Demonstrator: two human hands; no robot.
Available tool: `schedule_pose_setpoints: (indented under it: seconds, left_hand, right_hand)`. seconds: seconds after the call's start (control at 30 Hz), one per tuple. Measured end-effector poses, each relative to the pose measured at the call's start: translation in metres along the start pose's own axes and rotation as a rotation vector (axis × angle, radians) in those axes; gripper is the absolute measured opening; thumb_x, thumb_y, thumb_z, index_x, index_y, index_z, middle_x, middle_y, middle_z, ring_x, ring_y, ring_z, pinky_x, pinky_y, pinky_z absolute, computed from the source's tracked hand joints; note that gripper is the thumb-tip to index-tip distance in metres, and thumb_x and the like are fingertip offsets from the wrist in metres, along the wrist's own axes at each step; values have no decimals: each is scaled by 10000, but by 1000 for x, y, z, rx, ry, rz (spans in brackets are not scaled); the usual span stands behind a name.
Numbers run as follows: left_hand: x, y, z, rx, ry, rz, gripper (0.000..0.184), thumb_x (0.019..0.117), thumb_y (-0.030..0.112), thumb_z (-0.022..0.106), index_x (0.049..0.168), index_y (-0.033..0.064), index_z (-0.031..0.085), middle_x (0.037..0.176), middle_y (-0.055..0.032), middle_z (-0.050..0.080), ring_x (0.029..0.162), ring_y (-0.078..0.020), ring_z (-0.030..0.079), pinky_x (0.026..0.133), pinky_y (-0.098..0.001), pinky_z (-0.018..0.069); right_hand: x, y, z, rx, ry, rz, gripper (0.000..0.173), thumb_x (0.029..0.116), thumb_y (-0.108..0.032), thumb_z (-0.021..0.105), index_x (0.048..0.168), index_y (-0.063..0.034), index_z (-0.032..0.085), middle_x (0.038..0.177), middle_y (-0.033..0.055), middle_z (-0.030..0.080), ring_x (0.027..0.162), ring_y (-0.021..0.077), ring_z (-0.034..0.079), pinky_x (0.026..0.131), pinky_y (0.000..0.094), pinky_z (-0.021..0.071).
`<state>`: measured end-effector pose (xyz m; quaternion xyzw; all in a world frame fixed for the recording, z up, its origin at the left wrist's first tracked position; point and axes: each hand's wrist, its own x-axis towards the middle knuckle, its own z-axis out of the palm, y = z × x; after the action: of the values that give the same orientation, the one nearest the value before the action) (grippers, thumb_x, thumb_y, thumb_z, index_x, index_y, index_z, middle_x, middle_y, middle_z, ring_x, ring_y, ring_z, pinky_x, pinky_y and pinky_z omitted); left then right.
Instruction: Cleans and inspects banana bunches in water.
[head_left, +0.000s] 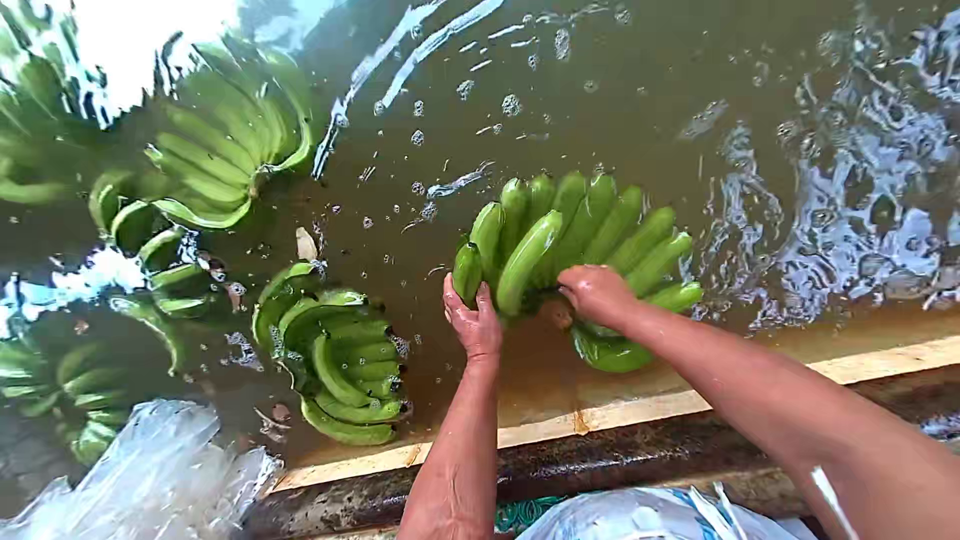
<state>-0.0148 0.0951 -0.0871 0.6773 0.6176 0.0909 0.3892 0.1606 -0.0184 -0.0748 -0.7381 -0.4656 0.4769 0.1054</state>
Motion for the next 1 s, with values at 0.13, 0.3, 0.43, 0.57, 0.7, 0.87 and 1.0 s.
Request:
schedule_pose_setpoints:
  seconds: [0.13, 0.3, 0.43, 0.57, 0.7, 0.87, 1.0]
  left_hand:
    - [26, -1, -4, 111, -85, 66, 641, 1022, 253, 617, 1562, 22, 361, 1464, -279, 523, 1338, -431, 528, 1116, -582, 406]
    - [56, 27, -14, 187, -233, 158, 604, 1025, 243, 620, 1524, -26, 410, 1447, -260, 556, 1339, -362, 560, 1148, -521, 409]
    - [75, 67, -14, 302, -367, 99, 571, 1034, 294, 619, 1509, 32, 443, 1305, -262, 643, 1214, -395, 635, 1058, -582, 461]
    - [88, 96, -15, 393, -499, -20, 523, 1051, 311, 590, 1491, 54, 472, 1348, -246, 622, 1270, -399, 596, 1089, -594, 433]
    - [98, 42, -45, 127, -210, -80, 530, 1043, 349, 596, 1427, -7, 515, 1298, -301, 617, 1219, -438, 606, 1047, -635, 448]
    - [28, 14, -61, -470, -74, -542, 537, 1090, 370, 495, 1511, 65, 359, 1245, -219, 633, 1012, -307, 689, 823, -485, 598]
    - [-66, 27, -58, -734, -145, -714, 479, 1116, 384, 392, 1456, 47, 399, 1118, -161, 623, 900, -216, 638, 746, -401, 558]
  right_hand:
    - [18, 9, -4, -46, 1, -44, 248, 1054, -117, 529, 1145, 49, 689, 1139, 279, 692, 1131, 474, 651, 978, 642, 477]
    - [39, 6, -19, -103, -76, -70, 343, 1076, -242, 511, 1121, 41, 701, 1105, 281, 700, 1104, 478, 662, 934, 650, 491]
    - [51, -8, -33, -129, -177, 28, 404, 1097, -310, 455, 1090, 5, 707, 1084, 266, 702, 1093, 482, 660, 872, 684, 496]
    - [30, -29, -40, -201, -257, 80, 404, 1104, -321, 418, 1117, -24, 691, 1083, 238, 707, 1079, 454, 674, 857, 665, 513]
    - [-57, 24, -95, -332, -164, 172, 407, 1101, -344, 457, 1006, -40, 711, 910, 201, 713, 940, 422, 699, 783, 617, 527]
    - [-88, 12, -110, 221, 180, 324, 448, 1103, -350, 460, 1298, 26, 607, 1136, 274, 671, 1030, 429, 664, 894, 642, 510]
    - [-68, -95, -47, 524, 69, -28, 654, 920, -346, 764, 1440, -17, 543, 1317, 238, 624, 1170, 361, 631, 1018, 539, 505]
